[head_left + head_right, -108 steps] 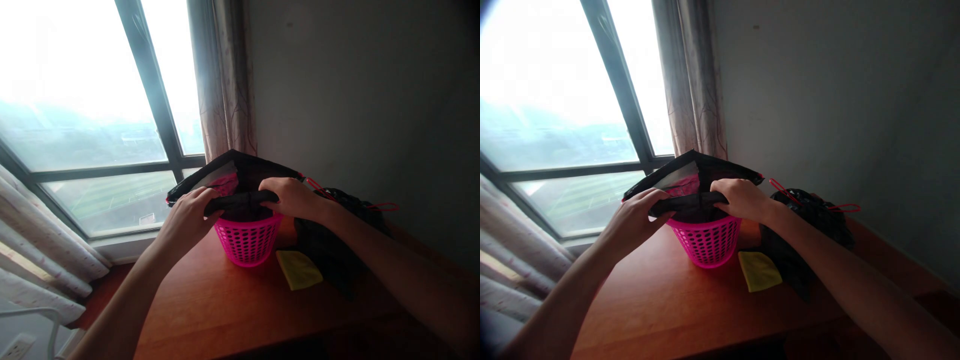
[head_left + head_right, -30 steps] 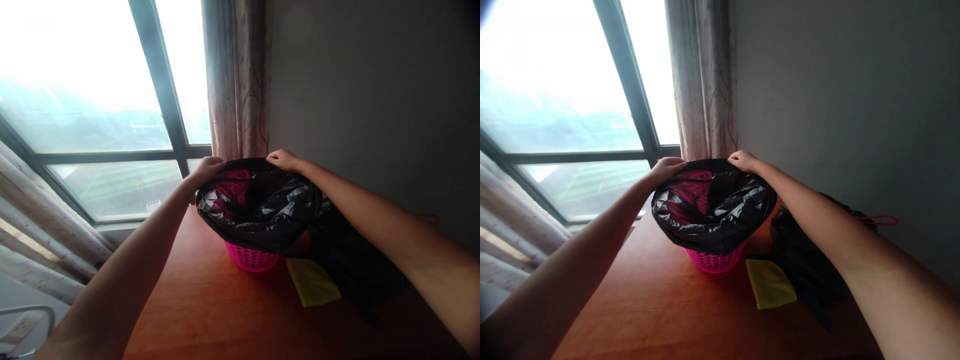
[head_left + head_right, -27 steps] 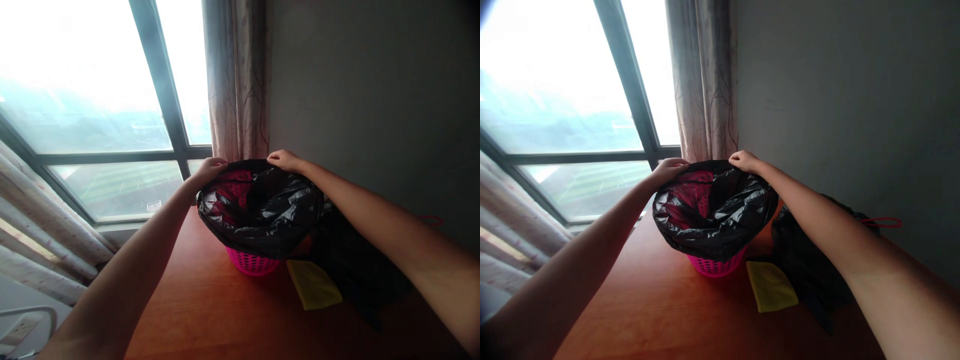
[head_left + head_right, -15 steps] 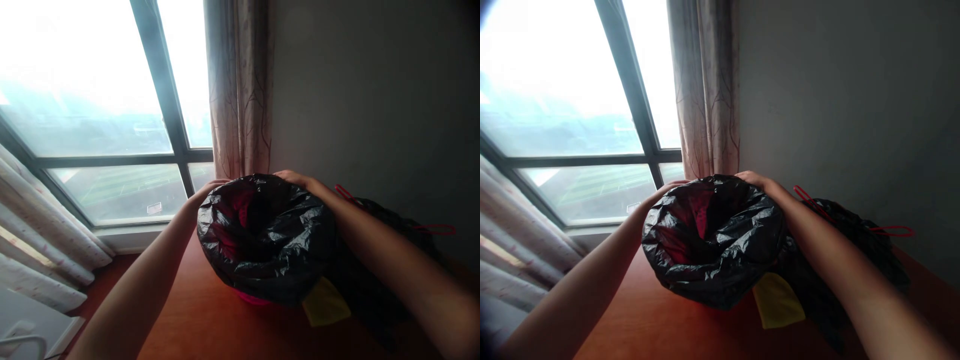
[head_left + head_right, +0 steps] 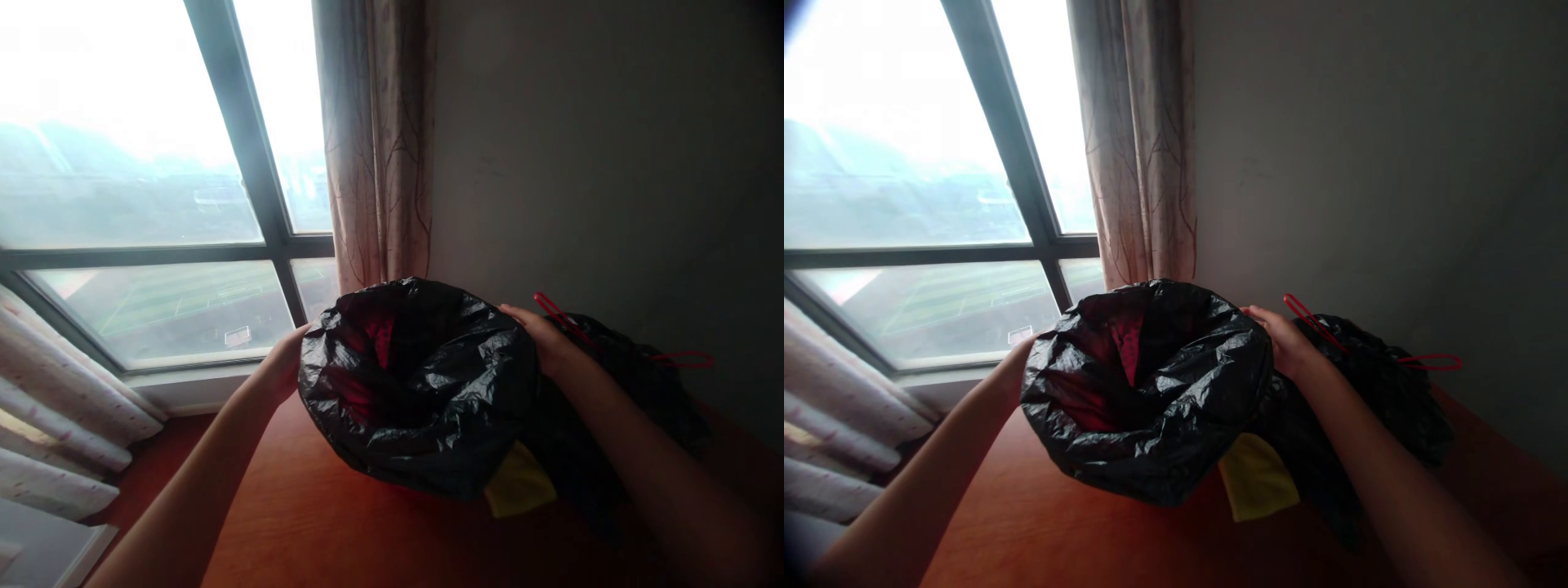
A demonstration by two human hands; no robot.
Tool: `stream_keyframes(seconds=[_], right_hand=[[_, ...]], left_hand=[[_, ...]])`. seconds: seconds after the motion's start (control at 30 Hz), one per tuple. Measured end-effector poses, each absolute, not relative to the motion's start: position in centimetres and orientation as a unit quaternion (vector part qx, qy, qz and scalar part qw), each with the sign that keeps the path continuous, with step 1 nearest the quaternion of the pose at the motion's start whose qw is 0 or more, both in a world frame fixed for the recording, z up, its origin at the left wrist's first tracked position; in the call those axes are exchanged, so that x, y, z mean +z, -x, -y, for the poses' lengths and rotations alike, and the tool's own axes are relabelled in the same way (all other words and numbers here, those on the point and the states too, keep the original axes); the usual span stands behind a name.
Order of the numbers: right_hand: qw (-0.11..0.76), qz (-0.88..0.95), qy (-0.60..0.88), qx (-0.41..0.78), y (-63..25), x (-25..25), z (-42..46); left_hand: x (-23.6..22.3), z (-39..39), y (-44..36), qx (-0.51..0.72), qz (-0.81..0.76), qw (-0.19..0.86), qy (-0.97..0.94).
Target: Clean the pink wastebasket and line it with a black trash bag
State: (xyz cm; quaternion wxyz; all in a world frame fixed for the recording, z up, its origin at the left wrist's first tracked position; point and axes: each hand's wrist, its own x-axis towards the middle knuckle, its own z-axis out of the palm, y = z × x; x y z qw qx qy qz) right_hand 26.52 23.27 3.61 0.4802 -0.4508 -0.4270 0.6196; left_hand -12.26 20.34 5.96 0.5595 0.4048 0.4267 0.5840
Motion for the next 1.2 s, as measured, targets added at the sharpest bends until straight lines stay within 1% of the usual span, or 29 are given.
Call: stream_keyframes(seconds=[0.13,0.33,0.43,0.53,0.73,1.0,1.2], right_hand=[[0.516,0.434,0.443,0.591,-27.2,3.1,-19.2],[0.564,0.401,0.444,0.569,-26.7,4.6,-17.3],[0.566,0.421,0.441,0.555,-26.8,4.9,-17.5],[0.573,0.436,0.432,0.543,-26.9,4.3,-17.6],[0.576,0.37,0.402,0.609,-25.6,2.8,-17.3],[0.567,0.356,0.397,0.628,-24.6,1.4,-17.4],[0.56,0.365,0.394,0.63,-25.5,-0.5,-17.7]], left_hand=[[4.6,-17.6,12.8,0.567,-0.41,0.615,-0.364],[4.1,-14.5,12.0,0.604,-0.4,0.601,-0.337],[4.3,-13.6,11.6,0.61,-0.41,0.591,-0.333],[4.2,-13.0,11.4,0.616,-0.403,0.603,-0.309],[3.9,-12.8,11.5,0.627,-0.344,0.631,-0.302],[3.7,-12.6,10.5,0.63,-0.327,0.628,-0.32],[3.2,-12.6,10.7,0.644,-0.307,0.665,-0.221]])
